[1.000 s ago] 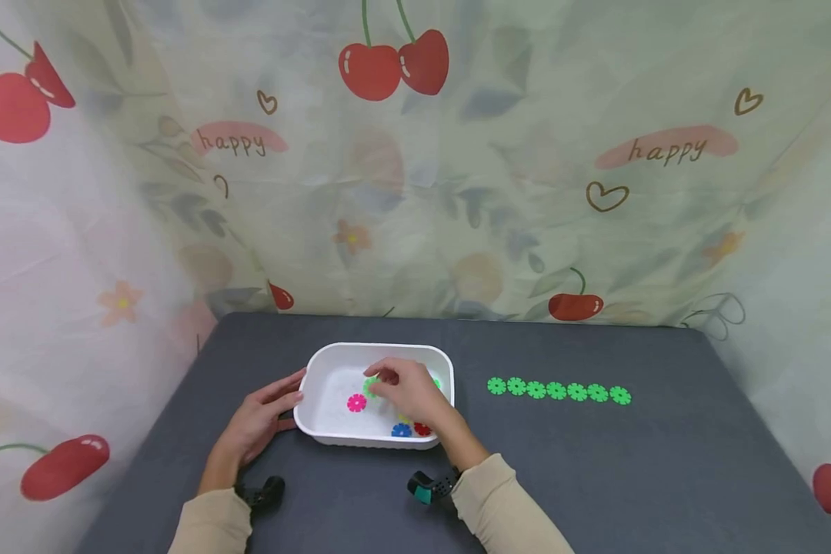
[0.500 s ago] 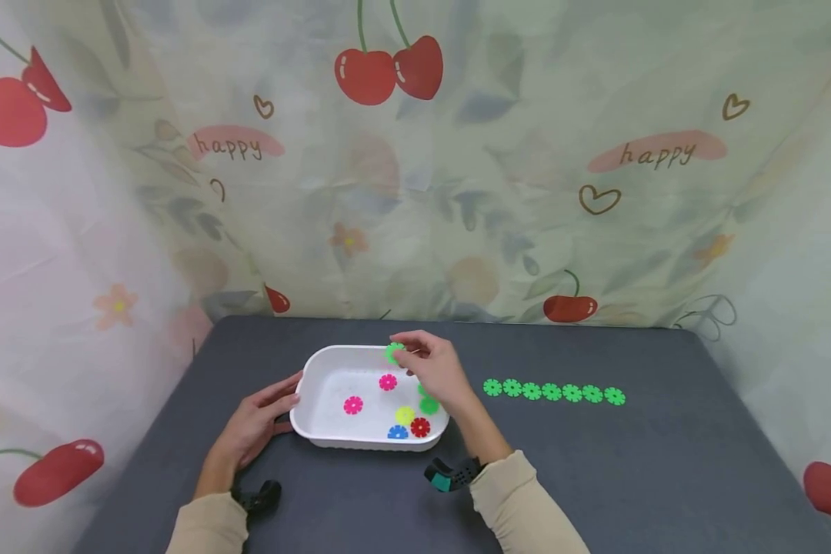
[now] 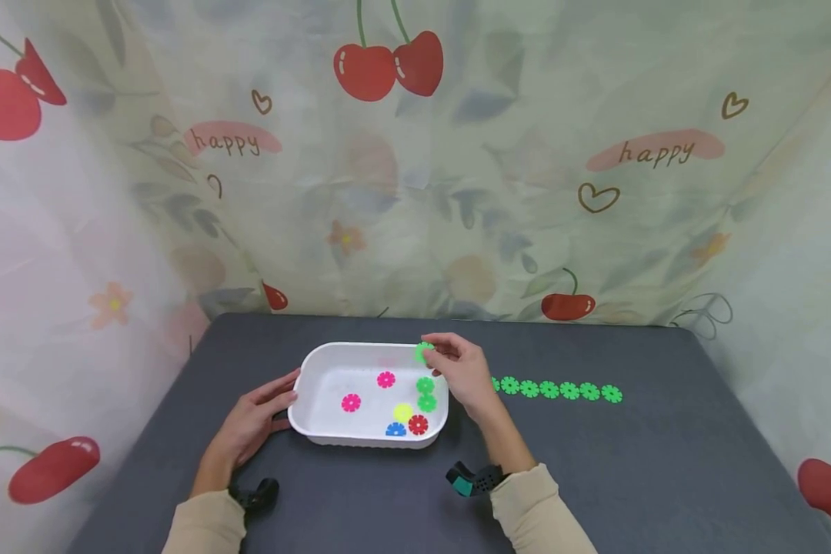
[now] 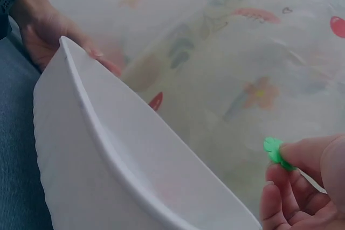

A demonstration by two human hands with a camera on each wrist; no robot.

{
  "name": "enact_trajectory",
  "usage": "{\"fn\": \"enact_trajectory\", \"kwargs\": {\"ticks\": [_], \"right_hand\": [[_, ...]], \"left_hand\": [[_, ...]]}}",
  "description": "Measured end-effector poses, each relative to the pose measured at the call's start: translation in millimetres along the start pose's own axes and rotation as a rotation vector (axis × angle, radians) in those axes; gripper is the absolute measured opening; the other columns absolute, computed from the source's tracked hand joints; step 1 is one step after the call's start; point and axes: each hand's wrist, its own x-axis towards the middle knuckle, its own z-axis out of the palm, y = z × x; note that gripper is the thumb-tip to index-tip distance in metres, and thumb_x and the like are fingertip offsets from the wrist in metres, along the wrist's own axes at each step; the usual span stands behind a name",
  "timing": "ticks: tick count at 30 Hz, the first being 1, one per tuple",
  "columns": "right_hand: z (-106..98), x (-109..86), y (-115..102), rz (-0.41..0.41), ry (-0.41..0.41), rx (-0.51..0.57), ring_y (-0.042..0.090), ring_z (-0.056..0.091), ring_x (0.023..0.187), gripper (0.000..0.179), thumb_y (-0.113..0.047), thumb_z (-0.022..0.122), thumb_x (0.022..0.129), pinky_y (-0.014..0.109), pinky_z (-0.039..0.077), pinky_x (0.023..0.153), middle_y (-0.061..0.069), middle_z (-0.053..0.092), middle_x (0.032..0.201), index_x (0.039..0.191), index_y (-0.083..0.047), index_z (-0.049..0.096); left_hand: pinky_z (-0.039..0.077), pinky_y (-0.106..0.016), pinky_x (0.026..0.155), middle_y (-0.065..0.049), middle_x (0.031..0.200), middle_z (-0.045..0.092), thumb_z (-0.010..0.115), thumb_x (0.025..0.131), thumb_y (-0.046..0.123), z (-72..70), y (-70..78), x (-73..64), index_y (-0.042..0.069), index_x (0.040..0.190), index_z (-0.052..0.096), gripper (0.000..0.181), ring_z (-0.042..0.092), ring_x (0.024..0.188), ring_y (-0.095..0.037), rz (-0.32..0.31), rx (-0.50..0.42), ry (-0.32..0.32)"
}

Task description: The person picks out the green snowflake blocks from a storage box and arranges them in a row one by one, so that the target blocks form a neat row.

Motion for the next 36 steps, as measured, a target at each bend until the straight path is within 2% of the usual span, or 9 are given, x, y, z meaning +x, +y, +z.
{"fn": "enact_trajectory", "kwargs": {"ticks": [4, 7, 15, 21, 28, 36], "right_hand": [[-11.8, -2.5, 4.3, 0.013, 0.036, 0.008, 0.018, 0.066, 0.086, 0.026, -0.017, 0.072, 0.095, 0.037, 0.060, 0.079, 0.008, 0.070, 0.103, 0.121, -0.012, 0.073], [-21.9, -4.5, 7.2, 0.029, 0.055, 0.024, 0.018, 0.066, 0.085, 0.027, -0.017, 0.072, 0.095, 0.030, 0.059, 0.076, 0.008, 0.070, 0.104, 0.122, -0.011, 0.072], [-51.4, -6.1, 16.5, 0.054, 0.096, 0.044, 0.031, 0.069, 0.095, 0.035, -0.024, 0.074, 0.095, 0.027, 0.059, 0.078, 0.006, 0.069, 0.105, 0.126, -0.008, 0.070], [-77.3, -8.7, 25.3, 0.077, 0.124, 0.055, 0.019, 0.069, 0.090, 0.042, -0.027, 0.073, 0.096, 0.030, 0.060, 0.082, -0.003, 0.069, 0.098, 0.131, -0.005, 0.066], [-108.2, -13.8, 31.6, 0.089, 0.166, 0.044, 0.008, 0.068, 0.084, 0.042, -0.029, 0.072, 0.097, 0.032, 0.061, 0.085, -0.011, 0.068, 0.095, 0.132, -0.007, 0.065], [-142.5, -21.3, 41.2, 0.103, 0.225, -0.008, 0.011, 0.068, 0.083, 0.043, -0.027, 0.072, 0.097, 0.026, 0.059, 0.078, -0.011, 0.068, 0.094, 0.132, -0.003, 0.064]], "left_hand": [[0.058, -0.039, 0.098, 0.007, 0.151, 0.054, 0.069, 0.098, 0.029, 0.1, 1.2, 0.0, 0.017, 0.158, 0.040, 0.068, 0.063, 0.116, 0.002, -0.001, 0.005, 0.002], [0.058, -0.039, 0.098, 0.009, 0.149, 0.055, 0.070, 0.098, 0.030, -0.2, 1.4, 0.3, 0.017, 0.158, 0.040, 0.068, 0.063, 0.116, 0.002, -0.007, 0.005, 0.007], [0.058, -0.039, 0.098, 0.012, 0.146, 0.057, 0.071, 0.097, 0.031, -1.5, 1.5, 2.4, 0.017, 0.157, 0.041, 0.069, 0.063, 0.115, 0.001, -0.007, -0.002, 0.007], [0.058, -0.039, 0.099, 0.014, 0.143, 0.057, 0.071, 0.097, 0.031, -1.3, 1.4, 1.5, 0.017, 0.158, 0.041, 0.070, 0.063, 0.115, 0.001, -0.013, -0.006, 0.005], [0.058, -0.038, 0.098, 0.014, 0.144, 0.058, 0.071, 0.097, 0.031, -0.7, 0.4, 2.8, 0.017, 0.157, 0.041, 0.069, 0.063, 0.116, 0.001, 0.000, -0.005, -0.003], [0.058, -0.039, 0.099, 0.010, 0.147, 0.056, 0.070, 0.097, 0.031, -1.2, 0.7, 1.4, 0.017, 0.157, 0.041, 0.069, 0.063, 0.116, 0.000, -0.004, -0.004, -0.008]]}}
